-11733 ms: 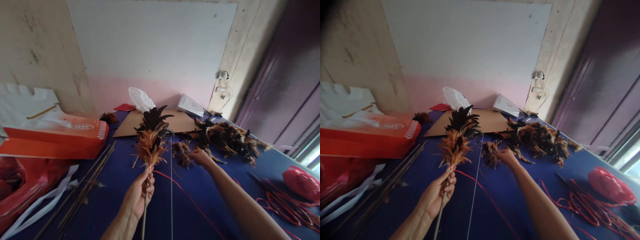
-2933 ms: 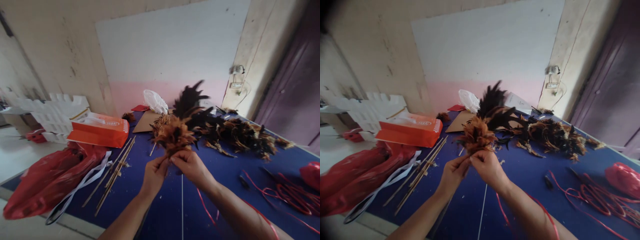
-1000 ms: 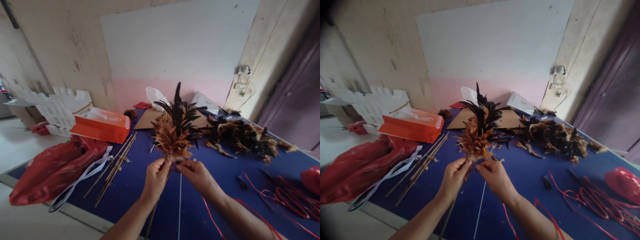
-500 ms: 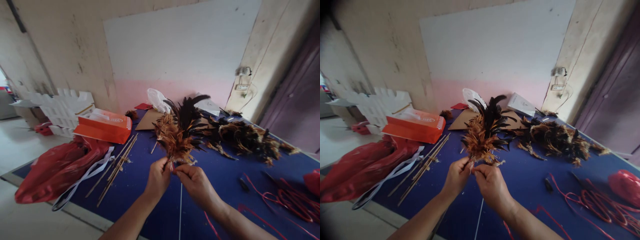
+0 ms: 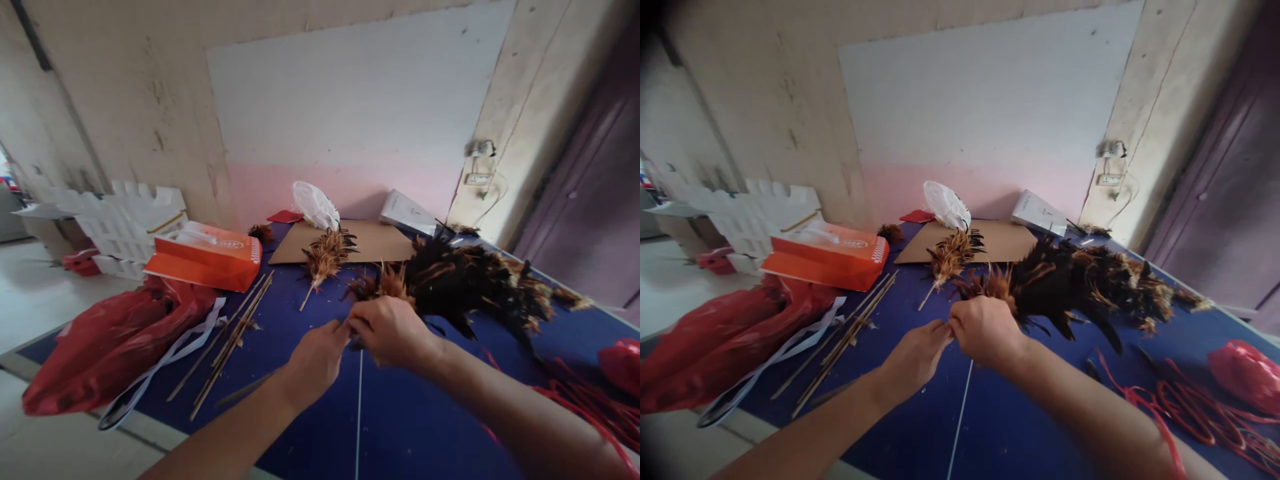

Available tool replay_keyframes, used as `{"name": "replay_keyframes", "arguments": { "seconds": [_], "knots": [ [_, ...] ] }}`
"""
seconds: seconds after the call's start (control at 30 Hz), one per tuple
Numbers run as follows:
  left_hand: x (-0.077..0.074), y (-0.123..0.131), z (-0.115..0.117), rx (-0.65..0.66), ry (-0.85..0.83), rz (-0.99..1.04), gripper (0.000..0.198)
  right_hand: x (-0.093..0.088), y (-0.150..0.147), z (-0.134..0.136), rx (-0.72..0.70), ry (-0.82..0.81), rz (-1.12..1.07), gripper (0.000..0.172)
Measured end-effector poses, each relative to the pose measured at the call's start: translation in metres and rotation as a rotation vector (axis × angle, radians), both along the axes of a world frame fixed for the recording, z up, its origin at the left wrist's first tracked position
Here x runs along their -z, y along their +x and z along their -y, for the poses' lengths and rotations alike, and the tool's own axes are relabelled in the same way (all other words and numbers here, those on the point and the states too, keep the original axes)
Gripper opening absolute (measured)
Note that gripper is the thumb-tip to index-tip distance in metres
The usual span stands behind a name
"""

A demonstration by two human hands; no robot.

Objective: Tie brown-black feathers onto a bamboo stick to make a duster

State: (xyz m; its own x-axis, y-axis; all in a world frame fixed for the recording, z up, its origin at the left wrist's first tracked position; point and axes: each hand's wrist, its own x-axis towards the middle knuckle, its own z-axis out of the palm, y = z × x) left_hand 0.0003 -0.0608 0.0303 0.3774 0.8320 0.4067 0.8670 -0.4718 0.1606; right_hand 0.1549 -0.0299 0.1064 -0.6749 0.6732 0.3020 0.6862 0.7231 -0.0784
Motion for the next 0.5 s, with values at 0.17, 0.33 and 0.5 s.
{"name": "replay_keyframes", "arguments": {
  "seconds": [0.17, 0.33, 0.5],
  "knots": [
    [-0.012, -0.018, 0.013, 0.146, 0.035, -0.330, 0.040, -0.025, 0.011, -0.027, -0.168, 0.140, 0.227, 0.019],
    [-0.037, -0.042, 0.036, 0.314, 0.072, -0.389, 0.049, -0.019, 0.029, -0.063, -0.158, -0.262, -0.117, 0.025],
    [-0.052, -0.049, 0.052, 0.416, -0.179, 0.044, 0.037, 0.027, 0.035, -0.076, -0.140, -0.718, -0.364, 0.033]
  ]
}}
